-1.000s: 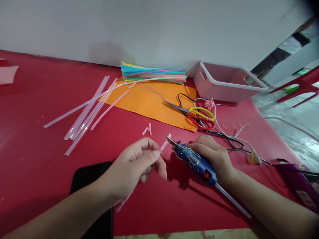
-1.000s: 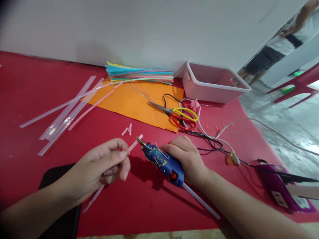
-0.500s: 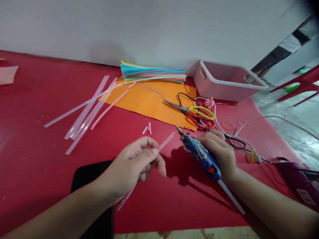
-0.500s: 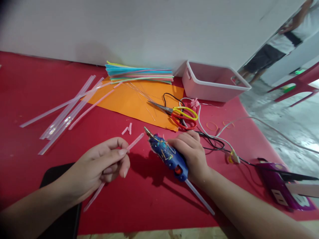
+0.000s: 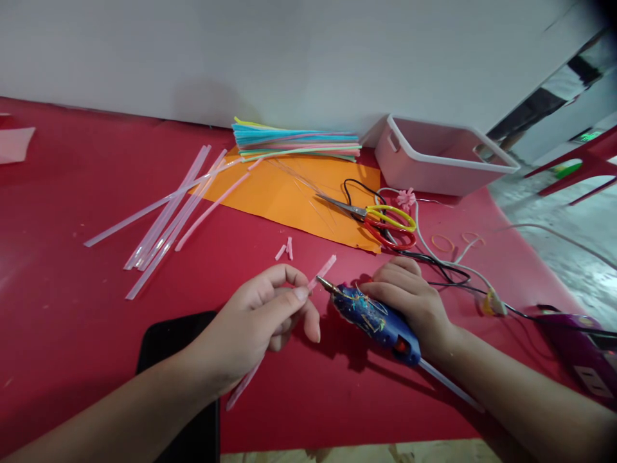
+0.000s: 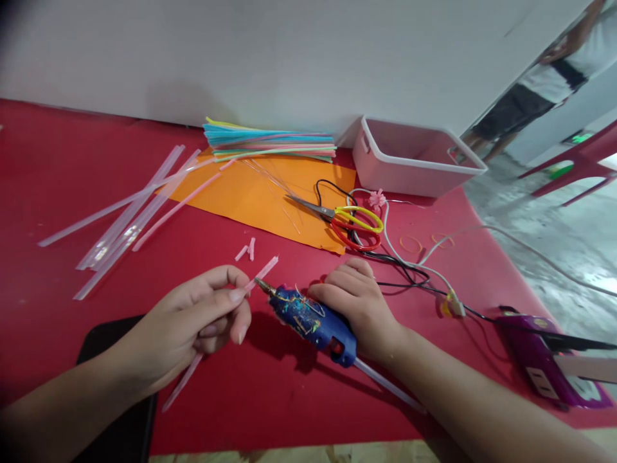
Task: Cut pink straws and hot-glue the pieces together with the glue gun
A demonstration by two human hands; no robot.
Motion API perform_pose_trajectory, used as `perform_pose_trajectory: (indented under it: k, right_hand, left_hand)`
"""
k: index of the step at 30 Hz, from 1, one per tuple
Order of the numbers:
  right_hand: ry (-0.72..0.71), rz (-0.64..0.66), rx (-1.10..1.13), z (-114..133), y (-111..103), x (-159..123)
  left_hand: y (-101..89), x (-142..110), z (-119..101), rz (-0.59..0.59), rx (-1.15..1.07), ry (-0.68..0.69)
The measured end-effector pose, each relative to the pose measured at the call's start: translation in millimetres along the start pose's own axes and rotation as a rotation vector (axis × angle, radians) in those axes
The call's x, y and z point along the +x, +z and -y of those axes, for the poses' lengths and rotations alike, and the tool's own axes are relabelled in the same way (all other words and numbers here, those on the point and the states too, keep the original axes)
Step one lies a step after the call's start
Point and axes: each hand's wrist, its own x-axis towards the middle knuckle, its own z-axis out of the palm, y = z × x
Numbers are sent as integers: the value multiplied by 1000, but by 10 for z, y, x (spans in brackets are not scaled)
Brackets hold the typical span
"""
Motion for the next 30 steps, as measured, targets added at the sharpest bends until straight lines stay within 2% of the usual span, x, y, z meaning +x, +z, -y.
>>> perform_pose_trajectory:
  k: [10, 30]
  right_hand:
    - [32, -41, -42, 3, 0, 15]
    - [75, -28, -44, -9, -10, 28]
  left_hand:
    - [-2, -3, -1, 4, -9, 2]
    - [7, -24, -11, 10, -19, -6]
